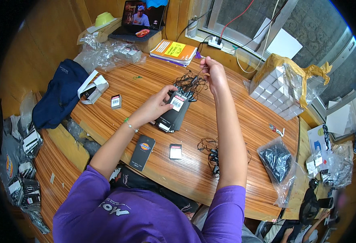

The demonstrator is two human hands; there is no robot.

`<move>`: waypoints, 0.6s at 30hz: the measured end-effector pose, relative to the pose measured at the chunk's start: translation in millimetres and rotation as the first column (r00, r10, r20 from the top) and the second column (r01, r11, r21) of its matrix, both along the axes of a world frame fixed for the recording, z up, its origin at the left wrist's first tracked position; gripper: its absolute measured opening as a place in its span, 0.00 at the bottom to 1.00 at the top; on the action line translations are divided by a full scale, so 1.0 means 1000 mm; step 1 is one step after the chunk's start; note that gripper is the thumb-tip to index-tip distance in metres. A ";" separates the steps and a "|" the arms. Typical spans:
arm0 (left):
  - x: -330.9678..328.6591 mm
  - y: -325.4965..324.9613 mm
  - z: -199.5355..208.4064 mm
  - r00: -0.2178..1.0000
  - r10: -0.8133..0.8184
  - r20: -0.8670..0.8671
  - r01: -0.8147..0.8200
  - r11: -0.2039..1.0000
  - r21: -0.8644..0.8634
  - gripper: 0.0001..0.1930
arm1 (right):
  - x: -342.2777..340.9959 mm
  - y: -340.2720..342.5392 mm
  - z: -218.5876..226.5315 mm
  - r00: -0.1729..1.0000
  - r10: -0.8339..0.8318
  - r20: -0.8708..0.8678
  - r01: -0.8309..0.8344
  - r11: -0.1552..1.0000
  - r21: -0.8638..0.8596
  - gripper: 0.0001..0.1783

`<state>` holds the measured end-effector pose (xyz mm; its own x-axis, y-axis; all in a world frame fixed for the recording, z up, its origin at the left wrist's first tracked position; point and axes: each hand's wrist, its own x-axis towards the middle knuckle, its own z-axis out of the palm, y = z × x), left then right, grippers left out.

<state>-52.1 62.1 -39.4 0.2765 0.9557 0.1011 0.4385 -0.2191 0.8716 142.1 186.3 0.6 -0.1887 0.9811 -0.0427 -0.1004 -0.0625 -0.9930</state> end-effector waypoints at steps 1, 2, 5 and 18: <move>0.000 0.002 -0.001 1.000 0.007 -0.024 -0.006 1.000 0.009 0.21 | -0.002 0.006 -0.003 1.000 0.010 0.009 -0.010 1.000 -0.012 0.15; 0.000 0.005 -0.002 0.999 0.013 -0.049 -0.012 1.000 0.018 0.21 | -0.003 0.012 -0.007 1.000 0.019 0.017 -0.019 1.000 -0.024 0.15; -0.001 0.010 -0.007 0.985 0.038 -0.171 -0.024 0.996 0.085 0.19 | -0.007 0.027 -0.023 0.999 0.043 0.013 -0.042 0.996 -0.075 0.15; 0.019 -0.001 -0.042 0.725 0.026 -0.688 0.184 0.956 0.230 0.32 | -0.003 0.063 -0.082 0.981 0.192 -0.036 -0.194 0.936 -0.293 0.17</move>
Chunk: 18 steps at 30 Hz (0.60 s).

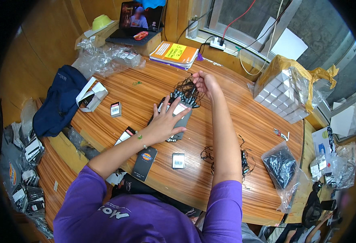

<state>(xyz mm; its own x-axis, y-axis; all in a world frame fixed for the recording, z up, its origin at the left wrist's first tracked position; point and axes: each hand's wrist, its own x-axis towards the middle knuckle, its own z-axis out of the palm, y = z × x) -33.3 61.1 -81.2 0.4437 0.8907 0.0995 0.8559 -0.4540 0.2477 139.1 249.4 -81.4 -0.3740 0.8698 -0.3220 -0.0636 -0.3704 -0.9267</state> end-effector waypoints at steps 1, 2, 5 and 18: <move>-0.001 0.001 -0.005 1.000 -0.004 -0.017 0.004 1.000 -0.002 0.32 | 0.001 0.002 -0.003 1.000 0.002 -0.013 -0.002 1.000 -0.008 0.18; -0.003 0.001 -0.010 0.999 -0.007 -0.033 0.007 1.000 -0.004 0.32 | 0.002 0.003 -0.006 1.000 0.007 -0.016 -0.007 1.000 -0.019 0.17; -0.004 0.002 -0.015 0.998 -0.022 -0.050 0.020 0.999 -0.030 0.32 | 0.008 0.007 -0.016 0.999 0.012 -0.031 -0.014 0.999 -0.052 0.17; 0.000 0.001 -0.008 0.999 -0.005 -0.038 0.004 1.000 -0.023 0.32 | 0.012 0.007 -0.031 0.989 -0.106 -0.106 0.099 0.993 -0.071 0.15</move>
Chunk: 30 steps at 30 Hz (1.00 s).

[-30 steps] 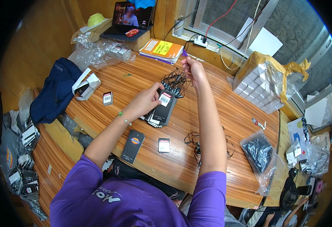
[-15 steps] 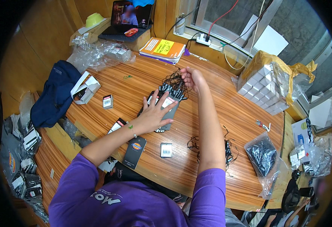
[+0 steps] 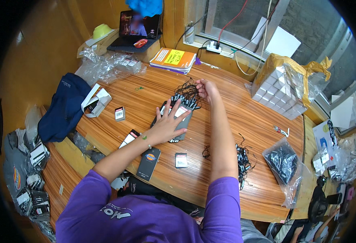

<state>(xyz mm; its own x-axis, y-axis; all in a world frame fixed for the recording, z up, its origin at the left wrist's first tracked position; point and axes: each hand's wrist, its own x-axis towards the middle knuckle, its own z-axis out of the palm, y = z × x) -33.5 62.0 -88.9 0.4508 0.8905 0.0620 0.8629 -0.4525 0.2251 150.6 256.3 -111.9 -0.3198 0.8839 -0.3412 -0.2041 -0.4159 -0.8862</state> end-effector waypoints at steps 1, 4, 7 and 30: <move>0.001 -0.001 0.002 1.000 0.001 0.005 -0.001 1.000 0.003 0.32 | 0.001 -0.001 0.001 1.000 -0.021 0.021 0.020 1.000 0.011 0.14; 0.000 -0.002 0.005 1.000 -0.002 -0.006 0.003 1.000 0.021 0.32 | -0.003 -0.008 0.008 0.995 -0.045 0.084 0.042 0.998 0.040 0.11; -0.002 -0.002 0.006 1.000 0.000 -0.017 0.001 0.999 0.035 0.32 | -0.006 -0.015 0.014 0.965 -0.077 0.251 0.041 0.988 0.147 0.08; -0.064 -0.095 0.051 0.998 -0.030 -0.049 0.018 0.969 -0.245 0.32 | -0.005 -0.271 0.059 0.294 -0.112 0.949 -0.816 0.488 0.310 0.24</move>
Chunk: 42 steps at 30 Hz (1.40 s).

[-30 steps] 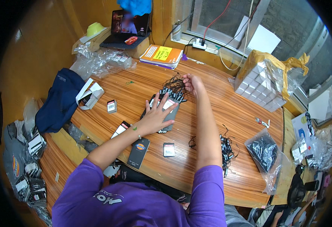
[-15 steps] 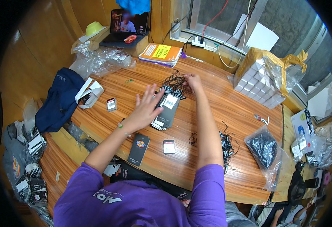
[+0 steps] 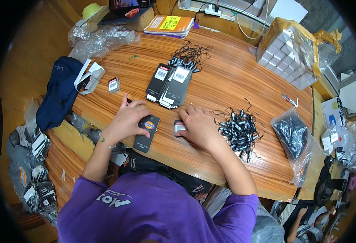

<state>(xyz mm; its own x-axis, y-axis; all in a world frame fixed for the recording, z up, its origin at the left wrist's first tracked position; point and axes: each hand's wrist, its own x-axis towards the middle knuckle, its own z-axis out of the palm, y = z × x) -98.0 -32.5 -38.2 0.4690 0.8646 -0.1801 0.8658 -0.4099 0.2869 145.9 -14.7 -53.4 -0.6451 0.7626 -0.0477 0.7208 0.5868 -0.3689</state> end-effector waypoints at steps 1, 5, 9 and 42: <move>0.000 0.000 -0.001 1.000 -0.016 0.026 0.015 0.999 0.038 0.31 | -0.001 -0.002 -0.004 1.000 0.018 0.023 -0.020 0.998 0.057 0.25; 0.000 -0.006 0.000 0.991 -0.027 0.133 0.003 0.984 0.176 0.28 | 0.002 0.004 -0.015 0.999 0.040 0.002 -0.040 0.998 0.038 0.23; 0.001 -0.014 0.010 0.863 0.305 0.402 -0.244 0.950 -0.196 0.21 | 0.003 0.009 -0.022 0.993 0.016 -0.117 -0.014 1.000 0.016 0.20; 0.055 -0.015 -0.014 0.271 0.504 0.820 -0.118 0.863 -0.491 0.16 | 0.009 0.003 0.019 0.696 -0.312 -0.646 0.162 0.946 -0.283 0.13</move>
<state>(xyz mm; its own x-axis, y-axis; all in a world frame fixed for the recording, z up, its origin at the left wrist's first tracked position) -43.0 -47.2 -52.0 0.1969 0.9760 -0.0930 0.0094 0.0930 0.9956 154.9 -11.8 -33.9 -0.3593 0.9180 0.1677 0.3388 0.2958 -0.8932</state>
